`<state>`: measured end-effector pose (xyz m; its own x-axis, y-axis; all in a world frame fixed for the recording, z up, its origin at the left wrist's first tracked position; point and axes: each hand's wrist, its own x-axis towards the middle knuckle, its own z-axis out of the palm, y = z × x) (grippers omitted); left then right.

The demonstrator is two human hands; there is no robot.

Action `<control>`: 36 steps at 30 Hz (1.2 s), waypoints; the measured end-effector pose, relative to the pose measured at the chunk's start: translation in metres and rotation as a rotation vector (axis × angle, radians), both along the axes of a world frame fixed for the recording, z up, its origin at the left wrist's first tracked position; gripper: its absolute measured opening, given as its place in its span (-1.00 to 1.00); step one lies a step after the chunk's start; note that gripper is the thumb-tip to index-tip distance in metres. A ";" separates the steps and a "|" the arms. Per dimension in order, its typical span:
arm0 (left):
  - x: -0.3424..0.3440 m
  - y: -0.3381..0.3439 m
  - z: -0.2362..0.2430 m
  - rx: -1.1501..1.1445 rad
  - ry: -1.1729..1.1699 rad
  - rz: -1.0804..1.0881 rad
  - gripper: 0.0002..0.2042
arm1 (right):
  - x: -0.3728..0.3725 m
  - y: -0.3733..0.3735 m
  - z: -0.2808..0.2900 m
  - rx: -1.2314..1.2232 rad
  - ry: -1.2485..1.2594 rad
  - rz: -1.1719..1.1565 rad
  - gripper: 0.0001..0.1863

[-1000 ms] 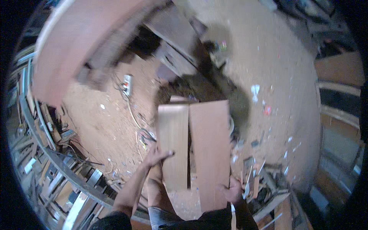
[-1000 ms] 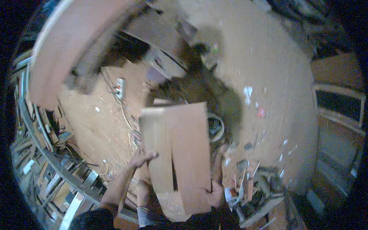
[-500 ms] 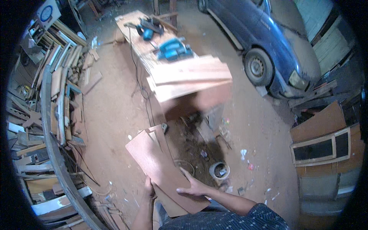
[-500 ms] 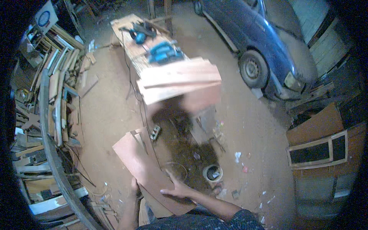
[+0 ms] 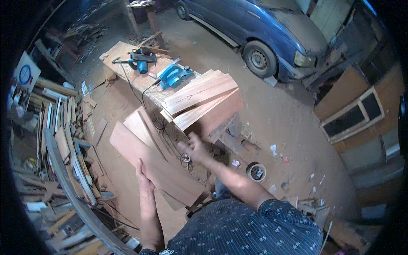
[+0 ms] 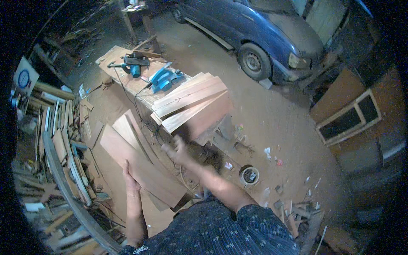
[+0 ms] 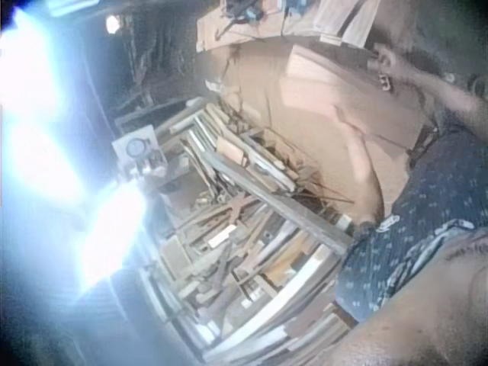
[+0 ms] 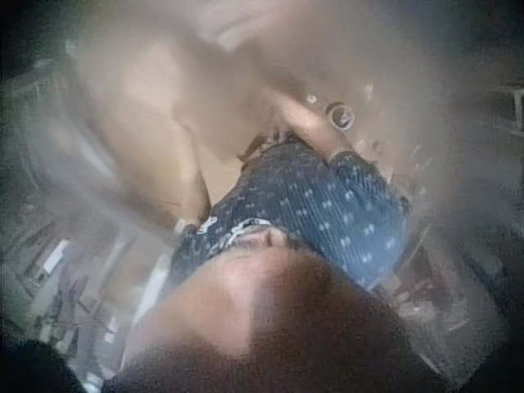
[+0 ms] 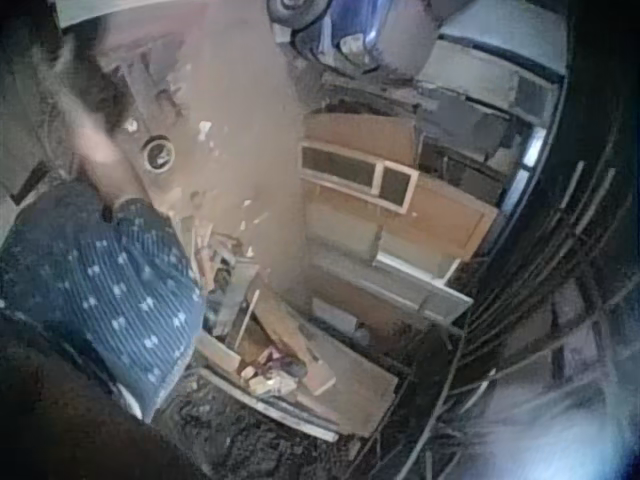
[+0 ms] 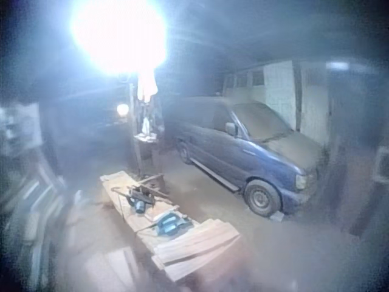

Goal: The person uses a circular saw to cut wooden planks on a workbench. They also use a hammer to split a piece of wood and a sanding block to smooth the edges of the cut pieces. The person handles the wood pieces, moving them around the workbench and floor.

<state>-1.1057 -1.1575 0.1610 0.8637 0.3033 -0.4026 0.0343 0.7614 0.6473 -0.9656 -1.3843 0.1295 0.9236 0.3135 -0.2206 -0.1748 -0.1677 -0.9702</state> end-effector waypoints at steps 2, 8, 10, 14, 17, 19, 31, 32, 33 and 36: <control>0.020 0.029 0.003 0.029 -0.023 0.013 -0.39 | 0.068 -0.019 -0.030 -0.246 -0.106 -0.298 0.29; 0.086 0.063 0.045 0.132 0.025 0.001 -0.40 | 0.199 -0.040 -0.068 -0.492 0.385 -0.595 0.56; 0.092 0.102 0.037 0.248 0.087 0.008 -0.39 | 0.203 -0.029 -0.085 -0.586 0.361 -0.666 0.48; 0.142 0.126 0.060 0.425 0.175 0.099 -0.38 | 0.167 -0.063 -0.138 -0.042 0.094 -0.901 -0.08; 0.173 0.127 0.079 0.404 0.254 0.088 -0.35 | 0.129 -0.117 -0.151 0.337 0.307 -1.039 -0.53; 0.189 0.141 0.075 0.363 0.230 0.049 -0.36 | 0.124 -0.130 -0.150 0.349 0.325 -1.123 -0.58; 0.333 0.161 0.091 0.327 0.120 -0.235 -0.43 | 0.221 -0.083 -0.060 0.339 0.185 -1.165 -0.51; 0.341 0.164 0.091 0.302 0.103 -0.258 -0.44 | 0.236 -0.073 -0.054 0.354 0.211 -1.178 -0.50; 0.353 0.167 0.089 0.277 0.083 -0.292 -0.44 | 0.251 -0.067 -0.049 0.371 0.233 -1.202 -0.49; 0.393 0.180 0.086 0.322 0.104 -0.371 -0.40 | 0.301 -0.058 -0.082 0.368 0.292 -1.084 -0.44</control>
<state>-0.7124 -0.9774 0.2466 0.8973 0.1065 -0.4284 0.3414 0.4479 0.8264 -0.6650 -1.4427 0.0479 0.6759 -0.5147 -0.5275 -0.2766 0.4863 -0.8289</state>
